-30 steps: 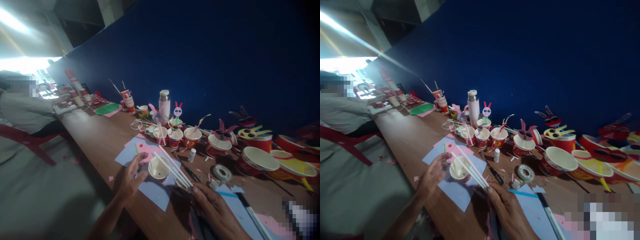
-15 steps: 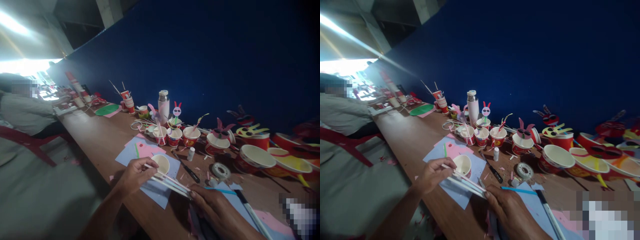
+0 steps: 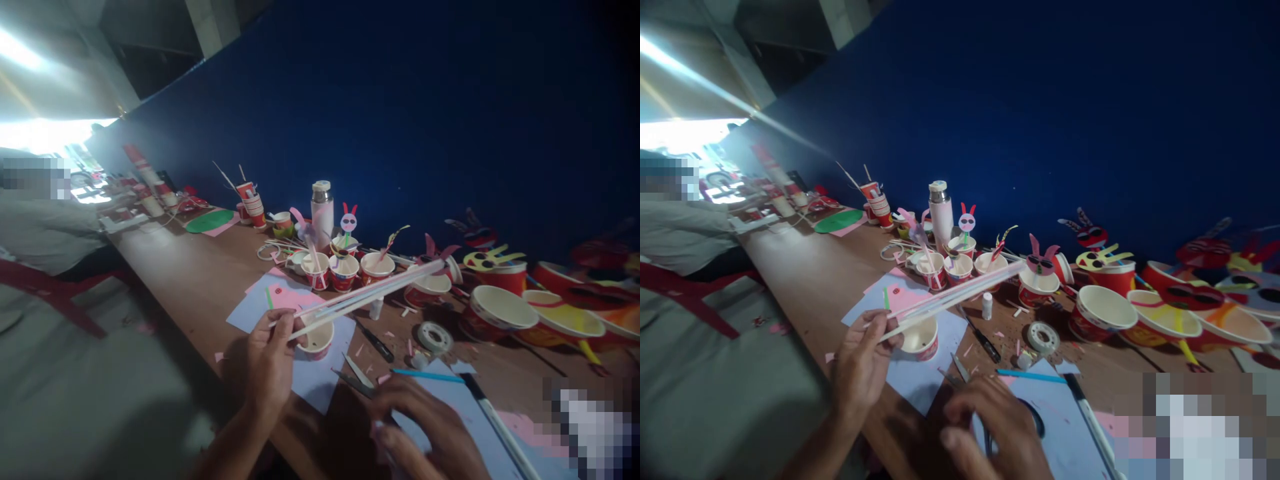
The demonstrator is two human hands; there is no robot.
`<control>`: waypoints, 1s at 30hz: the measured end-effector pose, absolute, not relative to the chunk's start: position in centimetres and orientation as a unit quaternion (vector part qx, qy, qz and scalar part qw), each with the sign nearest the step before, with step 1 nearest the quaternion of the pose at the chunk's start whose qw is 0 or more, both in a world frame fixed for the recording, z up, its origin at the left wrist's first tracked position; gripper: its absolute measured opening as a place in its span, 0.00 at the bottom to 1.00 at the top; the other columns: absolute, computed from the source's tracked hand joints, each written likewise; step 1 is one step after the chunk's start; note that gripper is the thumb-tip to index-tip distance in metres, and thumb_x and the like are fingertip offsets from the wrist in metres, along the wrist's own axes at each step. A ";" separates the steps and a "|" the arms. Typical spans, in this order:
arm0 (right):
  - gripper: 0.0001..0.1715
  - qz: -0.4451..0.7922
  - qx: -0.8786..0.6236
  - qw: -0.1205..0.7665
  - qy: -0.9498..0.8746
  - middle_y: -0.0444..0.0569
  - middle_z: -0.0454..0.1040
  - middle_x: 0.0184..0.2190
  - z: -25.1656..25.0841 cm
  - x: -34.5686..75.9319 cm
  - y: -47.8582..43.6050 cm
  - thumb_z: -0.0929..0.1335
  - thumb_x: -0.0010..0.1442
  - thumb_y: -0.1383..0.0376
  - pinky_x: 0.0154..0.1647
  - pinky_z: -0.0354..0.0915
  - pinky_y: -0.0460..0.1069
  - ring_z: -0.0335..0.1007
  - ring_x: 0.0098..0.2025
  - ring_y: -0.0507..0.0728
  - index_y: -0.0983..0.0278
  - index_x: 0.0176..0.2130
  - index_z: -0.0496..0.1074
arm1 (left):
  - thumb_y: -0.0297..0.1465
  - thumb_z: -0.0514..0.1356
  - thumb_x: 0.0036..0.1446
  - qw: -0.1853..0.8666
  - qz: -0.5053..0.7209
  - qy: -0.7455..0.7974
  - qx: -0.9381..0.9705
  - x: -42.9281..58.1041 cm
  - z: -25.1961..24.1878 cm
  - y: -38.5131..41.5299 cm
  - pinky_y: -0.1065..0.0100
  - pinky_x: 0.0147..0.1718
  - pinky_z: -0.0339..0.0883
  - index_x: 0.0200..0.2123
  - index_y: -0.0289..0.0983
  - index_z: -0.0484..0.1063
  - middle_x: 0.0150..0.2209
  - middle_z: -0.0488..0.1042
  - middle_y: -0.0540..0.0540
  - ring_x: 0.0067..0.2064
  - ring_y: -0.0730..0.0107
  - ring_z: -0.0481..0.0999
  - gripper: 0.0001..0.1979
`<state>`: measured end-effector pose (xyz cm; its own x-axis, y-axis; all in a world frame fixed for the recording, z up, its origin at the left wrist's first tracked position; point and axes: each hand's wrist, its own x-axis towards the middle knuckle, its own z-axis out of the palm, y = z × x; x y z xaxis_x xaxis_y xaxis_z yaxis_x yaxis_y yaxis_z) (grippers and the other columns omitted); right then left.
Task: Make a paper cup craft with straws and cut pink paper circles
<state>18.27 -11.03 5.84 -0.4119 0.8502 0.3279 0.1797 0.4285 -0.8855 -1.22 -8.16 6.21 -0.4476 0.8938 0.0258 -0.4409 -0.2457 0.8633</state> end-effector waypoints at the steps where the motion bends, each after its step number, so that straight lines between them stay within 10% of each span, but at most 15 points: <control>1: 0.08 0.474 -0.374 0.413 -0.682 0.47 0.74 0.26 5.4 17.8 -10.7 0.65 0.56 0.59 0.31 0.64 0.50 0.70 0.30 0.57 0.59 0.33 0.72 | 0.32 0.62 0.47 0.465 0.738 0.409 0.268 -0.4 6.1 -8.3 0.76 0.22 0.61 0.29 0.35 0.66 0.22 0.69 0.53 0.21 0.80 0.66 0.08; 4: 0.20 0.589 -0.376 0.457 -0.550 0.49 0.72 0.36 4.7 17.1 -9.6 0.67 0.53 0.56 0.38 0.64 0.51 0.68 0.39 0.58 0.61 0.45 0.66 | 0.33 0.60 0.50 0.496 0.707 0.414 0.289 1.6 5.0 -8.9 0.74 0.23 0.62 0.30 0.35 0.66 0.23 0.69 0.53 0.22 0.78 0.68 0.07; 13: 0.13 0.632 -0.381 0.518 -0.432 0.43 0.71 0.25 5.6 18.2 -8.5 0.69 0.53 0.59 0.31 0.62 0.46 0.66 0.28 0.51 0.63 0.37 0.69 | 0.32 0.59 0.52 0.470 0.649 0.454 0.390 3.2 2.1 -9.8 0.74 0.29 0.65 0.29 0.37 0.70 0.30 0.70 0.51 0.30 0.75 0.70 0.04; 30: 0.11 0.668 -0.360 0.374 -0.534 0.42 0.68 0.21 6.2 20.0 -7.5 0.66 0.55 0.60 0.27 0.59 0.45 0.63 0.25 0.50 0.65 0.27 0.70 | 0.34 0.58 0.52 0.633 0.447 0.385 0.501 1.2 3.8 -10.3 0.74 0.21 0.62 0.27 0.34 0.68 0.25 0.69 0.48 0.24 0.75 0.70 0.08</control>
<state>20.01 -7.51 6.24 -0.4617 0.8834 -0.0804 -0.1153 -0.1496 -0.9820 1.20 -10.25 3.84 0.3041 0.9518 -0.0395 -0.1808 0.0984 0.9786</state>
